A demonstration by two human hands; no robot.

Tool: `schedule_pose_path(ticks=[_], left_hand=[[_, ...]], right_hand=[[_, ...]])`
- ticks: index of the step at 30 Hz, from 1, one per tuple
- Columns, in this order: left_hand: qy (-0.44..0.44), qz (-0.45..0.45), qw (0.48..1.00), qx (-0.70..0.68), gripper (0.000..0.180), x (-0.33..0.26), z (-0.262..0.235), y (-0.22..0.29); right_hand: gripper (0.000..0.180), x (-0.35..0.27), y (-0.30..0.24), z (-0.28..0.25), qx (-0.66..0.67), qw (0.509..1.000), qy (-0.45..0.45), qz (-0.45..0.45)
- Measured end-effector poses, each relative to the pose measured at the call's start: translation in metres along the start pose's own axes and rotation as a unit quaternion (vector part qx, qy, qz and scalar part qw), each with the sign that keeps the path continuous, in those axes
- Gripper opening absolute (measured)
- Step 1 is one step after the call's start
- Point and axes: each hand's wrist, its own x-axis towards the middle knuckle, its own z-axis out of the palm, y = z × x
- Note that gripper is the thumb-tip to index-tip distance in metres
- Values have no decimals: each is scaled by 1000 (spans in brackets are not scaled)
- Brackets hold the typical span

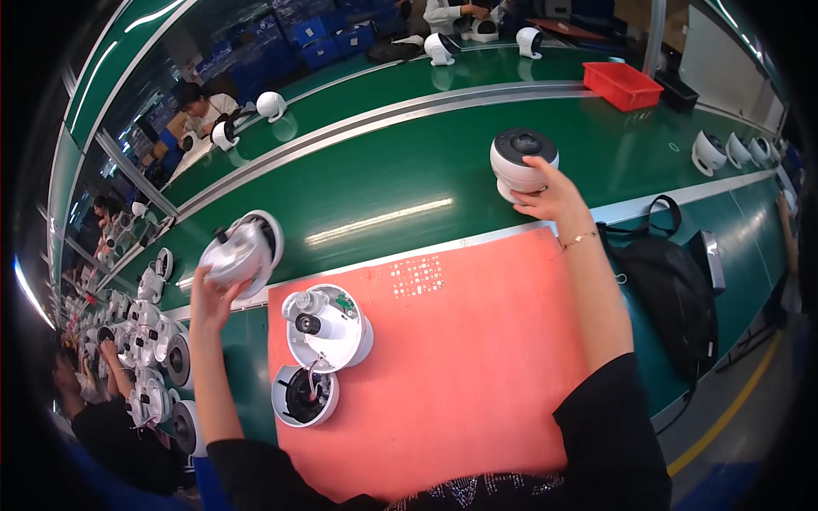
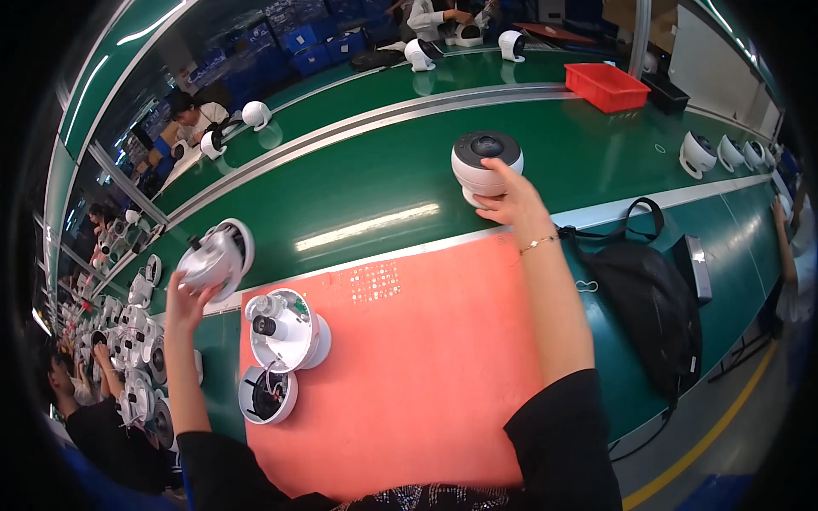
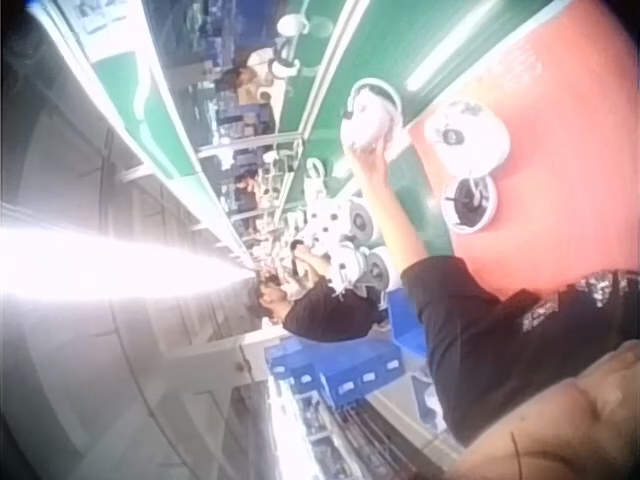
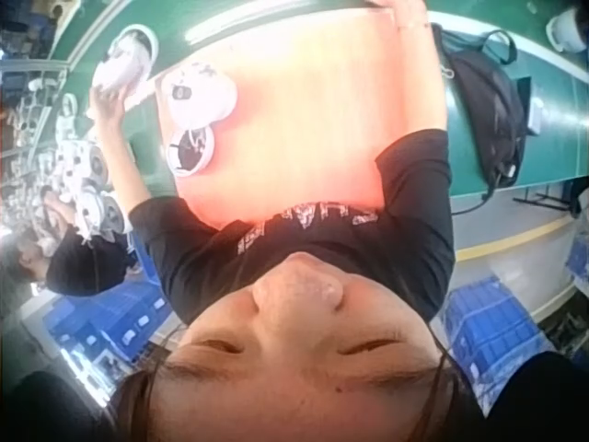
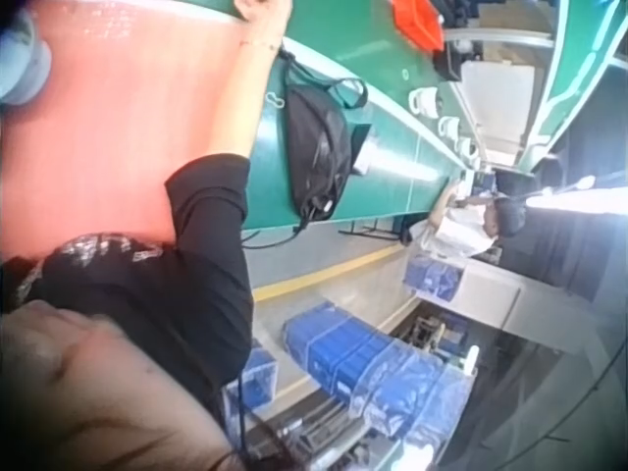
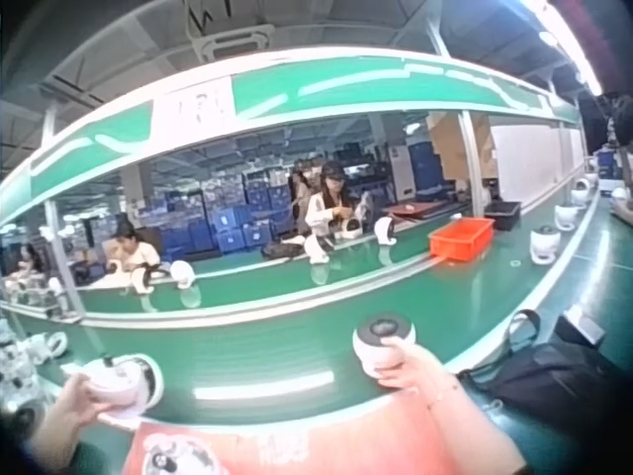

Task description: Assembling various components of dome security cameras on a production line.

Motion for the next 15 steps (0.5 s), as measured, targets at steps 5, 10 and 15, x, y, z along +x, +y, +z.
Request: schedule_pose_path(ticks=[5,10,15], left_hand=[[53,84,994,-53,65,-68,-87,-12],[96,96,988,-80,59,-102,-112,-56],[128,119,964,-199,56,-120,-111,-74]], right_hand=[[81,-10,-17,-13,-72,994,69,-47],[75,21,-1,-29,-490,574,300,-583],[48,-21,5,-15,-653,406,195,-609]])
